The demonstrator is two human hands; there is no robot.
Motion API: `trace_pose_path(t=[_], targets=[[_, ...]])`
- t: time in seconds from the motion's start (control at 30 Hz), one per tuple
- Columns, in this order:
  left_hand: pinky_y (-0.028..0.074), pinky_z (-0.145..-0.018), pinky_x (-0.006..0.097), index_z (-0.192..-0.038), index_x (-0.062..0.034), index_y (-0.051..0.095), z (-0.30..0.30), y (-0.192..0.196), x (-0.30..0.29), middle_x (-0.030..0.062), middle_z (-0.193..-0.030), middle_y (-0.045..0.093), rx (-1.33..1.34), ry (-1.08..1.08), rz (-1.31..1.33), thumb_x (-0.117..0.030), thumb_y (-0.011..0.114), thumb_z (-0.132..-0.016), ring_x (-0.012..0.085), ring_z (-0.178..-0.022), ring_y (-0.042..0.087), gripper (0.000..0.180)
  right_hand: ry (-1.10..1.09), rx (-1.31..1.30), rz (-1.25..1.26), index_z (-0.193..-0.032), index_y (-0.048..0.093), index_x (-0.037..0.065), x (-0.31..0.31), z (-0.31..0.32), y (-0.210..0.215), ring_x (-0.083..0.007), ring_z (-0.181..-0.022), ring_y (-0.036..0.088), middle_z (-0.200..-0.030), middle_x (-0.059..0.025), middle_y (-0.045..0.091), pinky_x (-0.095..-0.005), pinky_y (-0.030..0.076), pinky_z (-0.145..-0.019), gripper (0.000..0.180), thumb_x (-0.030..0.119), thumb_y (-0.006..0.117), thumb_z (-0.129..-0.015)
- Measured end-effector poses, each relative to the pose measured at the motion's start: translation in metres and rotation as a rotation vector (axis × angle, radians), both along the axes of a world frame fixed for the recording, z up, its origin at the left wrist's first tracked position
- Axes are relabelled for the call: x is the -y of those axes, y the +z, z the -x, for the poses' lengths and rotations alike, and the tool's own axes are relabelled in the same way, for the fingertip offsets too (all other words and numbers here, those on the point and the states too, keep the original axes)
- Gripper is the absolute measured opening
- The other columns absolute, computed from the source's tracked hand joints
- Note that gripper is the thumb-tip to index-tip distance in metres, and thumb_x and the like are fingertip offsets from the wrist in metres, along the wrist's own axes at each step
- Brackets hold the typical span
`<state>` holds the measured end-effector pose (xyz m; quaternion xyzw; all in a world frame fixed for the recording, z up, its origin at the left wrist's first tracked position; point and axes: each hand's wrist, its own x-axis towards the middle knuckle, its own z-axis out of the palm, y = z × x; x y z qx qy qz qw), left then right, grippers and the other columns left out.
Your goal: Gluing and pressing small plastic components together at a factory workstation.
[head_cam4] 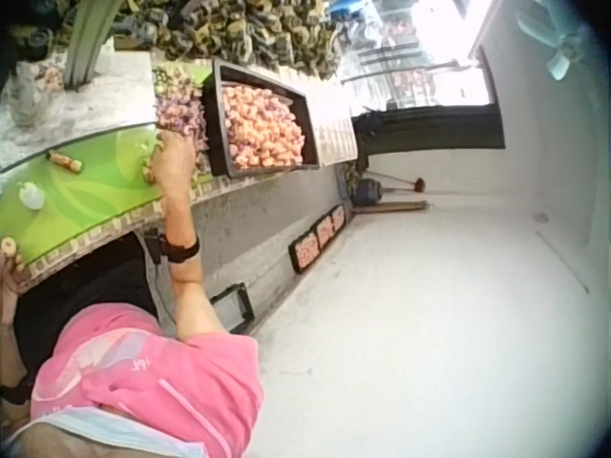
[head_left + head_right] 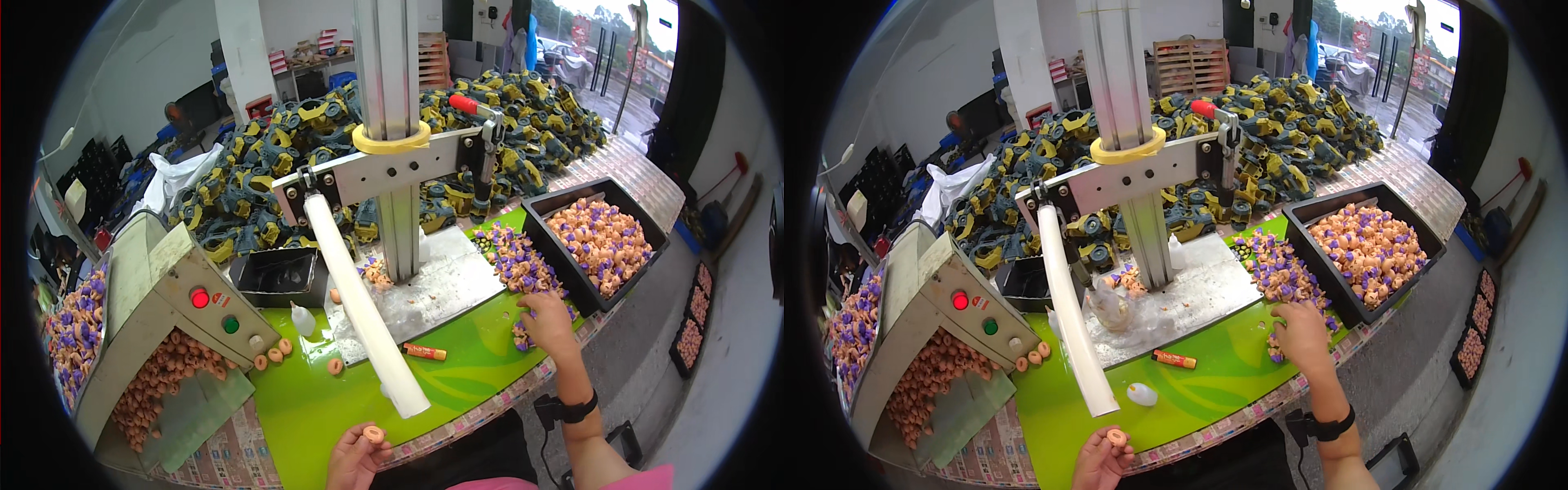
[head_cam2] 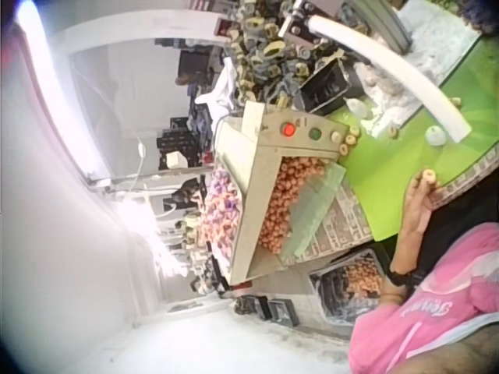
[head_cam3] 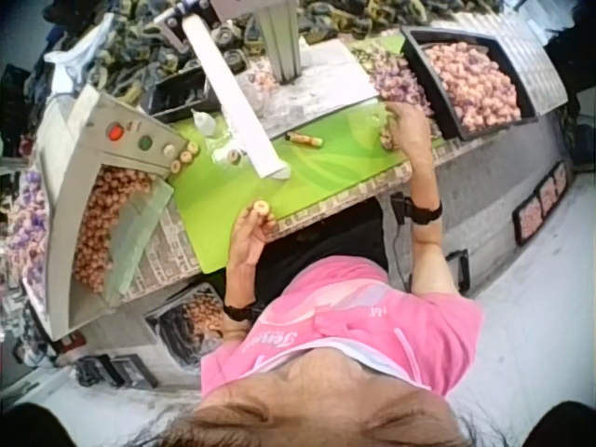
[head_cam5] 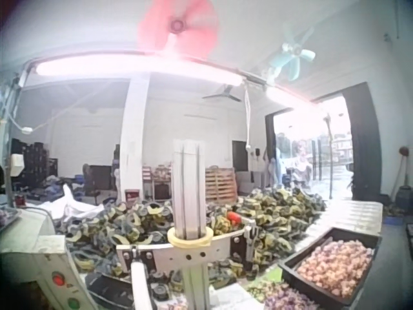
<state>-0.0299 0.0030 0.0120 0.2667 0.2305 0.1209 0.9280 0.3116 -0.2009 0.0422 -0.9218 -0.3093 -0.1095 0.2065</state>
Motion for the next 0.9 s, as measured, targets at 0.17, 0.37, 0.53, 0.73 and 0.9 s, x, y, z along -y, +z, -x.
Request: trace_pose_path(t=[0.17, 0.37, 0.53, 0.73, 0.9], targets=[[0.056, -0.074, 0.030, -0.112, -0.0035, 0.057, -0.003, -0.003, -0.001, 0.0061, -0.096, 0.064, 0.050, -0.024, 0.021, -0.013, 0.056, -0.096, 0.0172, -0.086, 0.065, 0.019, 0.085, -0.057, 0.158, -0.095, 0.070, 0.007, 0.012, 0.007, -0.004, -0.0319, -0.090, 0.059, -0.089, -0.0114, 0.066, -0.0431, 0.048, -0.078, 0.023, 0.011, 0.072, -0.073], [0.056, -0.074, 0.029, -0.114, -0.0038, 0.056, -0.012, 0.003, 0.009, 0.0074, -0.098, 0.065, 0.023, -0.077, 0.022, -0.011, 0.055, -0.096, 0.0182, -0.087, 0.066, 0.019, 0.237, -0.102, -0.066, -0.092, 0.067, 0.005, -0.007, 0.011, -0.007, -0.0291, -0.083, 0.060, -0.088, -0.0108, 0.059, -0.0384, 0.049, -0.074, 0.019, 0.004, 0.070, -0.073], [0.054, -0.076, 0.030, -0.118, -0.0023, 0.054, -0.020, 0.003, 0.019, 0.0096, -0.104, 0.063, -0.040, -0.070, -0.042, -0.014, 0.055, -0.097, 0.0182, -0.089, 0.064, 0.024, 0.487, -0.567, -0.353, -0.091, 0.064, 0.004, -0.027, 0.059, 0.014, -0.0149, -0.076, 0.059, -0.086, -0.0061, 0.056, -0.0274, 0.048, -0.067, 0.012, 0.001, 0.069, -0.080], [0.053, -0.089, 0.032, -0.124, -0.0013, 0.051, -0.028, 0.001, 0.022, 0.0098, -0.112, 0.060, -0.005, -0.115, -0.045, -0.012, 0.056, -0.096, 0.0181, -0.099, 0.062, 0.031, 0.703, -1.240, -0.604, -0.097, 0.063, 0.001, -0.041, 0.139, 0.003, -0.0088, -0.085, 0.059, -0.098, -0.0047, 0.057, -0.0222, 0.050, -0.073, 0.014, 0.001, 0.068, -0.084], [0.053, -0.089, 0.034, -0.124, -0.0001, 0.052, -0.024, -0.002, 0.022, 0.0119, -0.116, 0.059, 0.008, -0.141, -0.073, -0.011, 0.057, -0.095, 0.0199, -0.102, 0.062, 0.031, 0.716, -1.143, -0.536, -0.101, 0.065, 0.000, -0.046, 0.152, 0.003, -0.0098, -0.083, 0.061, -0.098, -0.0063, 0.057, -0.0229, 0.051, -0.071, 0.019, 0.000, 0.070, -0.082]])
